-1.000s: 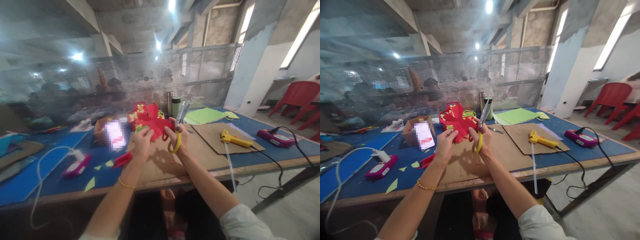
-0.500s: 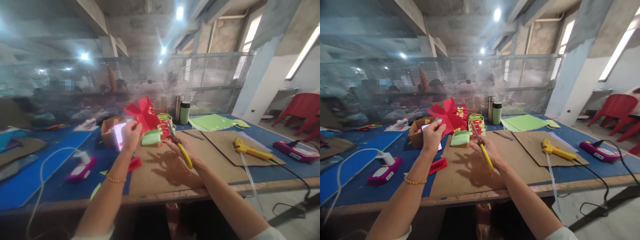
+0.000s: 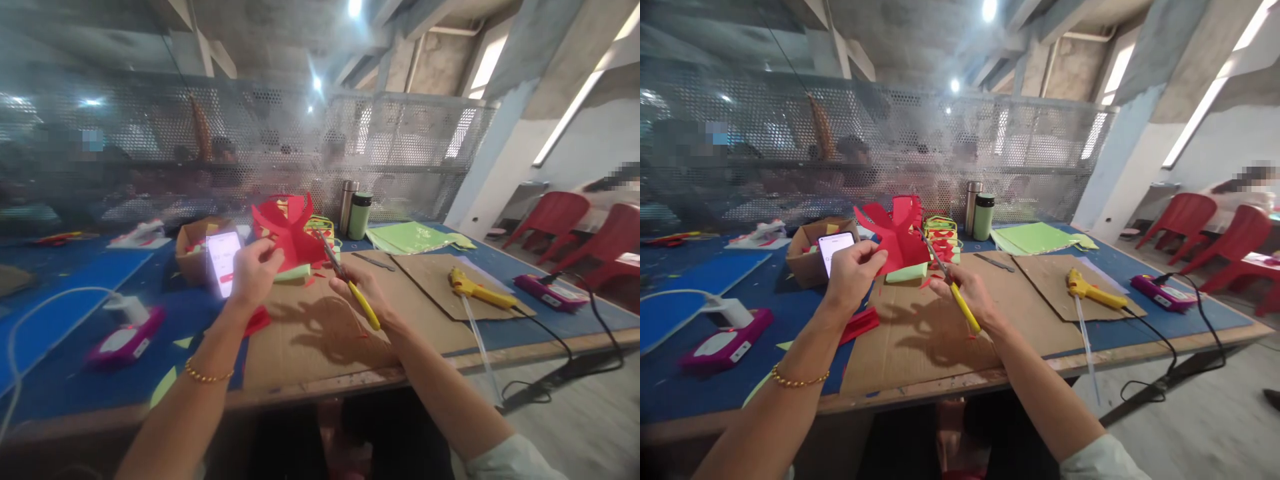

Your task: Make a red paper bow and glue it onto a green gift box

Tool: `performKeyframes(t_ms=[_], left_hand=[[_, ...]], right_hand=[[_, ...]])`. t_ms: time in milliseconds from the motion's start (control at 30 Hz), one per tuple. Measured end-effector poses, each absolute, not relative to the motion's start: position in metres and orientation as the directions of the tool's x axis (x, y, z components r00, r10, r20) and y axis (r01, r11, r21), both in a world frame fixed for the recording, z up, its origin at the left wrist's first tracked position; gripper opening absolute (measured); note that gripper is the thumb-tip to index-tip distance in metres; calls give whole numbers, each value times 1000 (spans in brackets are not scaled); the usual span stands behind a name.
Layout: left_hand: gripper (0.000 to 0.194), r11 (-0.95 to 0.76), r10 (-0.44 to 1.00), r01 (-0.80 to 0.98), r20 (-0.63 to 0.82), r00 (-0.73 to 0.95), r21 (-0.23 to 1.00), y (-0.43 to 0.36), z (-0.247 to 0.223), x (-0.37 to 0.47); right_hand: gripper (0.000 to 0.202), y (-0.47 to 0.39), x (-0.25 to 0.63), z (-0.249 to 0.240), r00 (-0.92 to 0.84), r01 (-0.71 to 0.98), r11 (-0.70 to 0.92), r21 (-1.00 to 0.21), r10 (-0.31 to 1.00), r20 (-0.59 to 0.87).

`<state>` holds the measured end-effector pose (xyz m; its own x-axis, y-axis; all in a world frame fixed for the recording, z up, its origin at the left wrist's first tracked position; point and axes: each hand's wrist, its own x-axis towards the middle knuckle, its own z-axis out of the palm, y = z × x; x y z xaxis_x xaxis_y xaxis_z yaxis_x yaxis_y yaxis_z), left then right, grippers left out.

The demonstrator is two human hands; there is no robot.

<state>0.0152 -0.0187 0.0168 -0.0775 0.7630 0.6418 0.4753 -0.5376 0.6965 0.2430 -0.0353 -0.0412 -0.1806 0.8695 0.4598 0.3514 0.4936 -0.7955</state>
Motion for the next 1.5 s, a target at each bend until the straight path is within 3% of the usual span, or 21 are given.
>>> performKeyframes(t_ms=[667,1500], left_hand=[[23,-510,783,494,618,-71,704,-19,17,16],[24,-499,780,501,618,-97,708,-15,15,16]], right_hand=[[67,-41,242,-32,-164,391,465,-794,885,436],[57,-54,258,-41,-41,402,402,-823,905,422]])
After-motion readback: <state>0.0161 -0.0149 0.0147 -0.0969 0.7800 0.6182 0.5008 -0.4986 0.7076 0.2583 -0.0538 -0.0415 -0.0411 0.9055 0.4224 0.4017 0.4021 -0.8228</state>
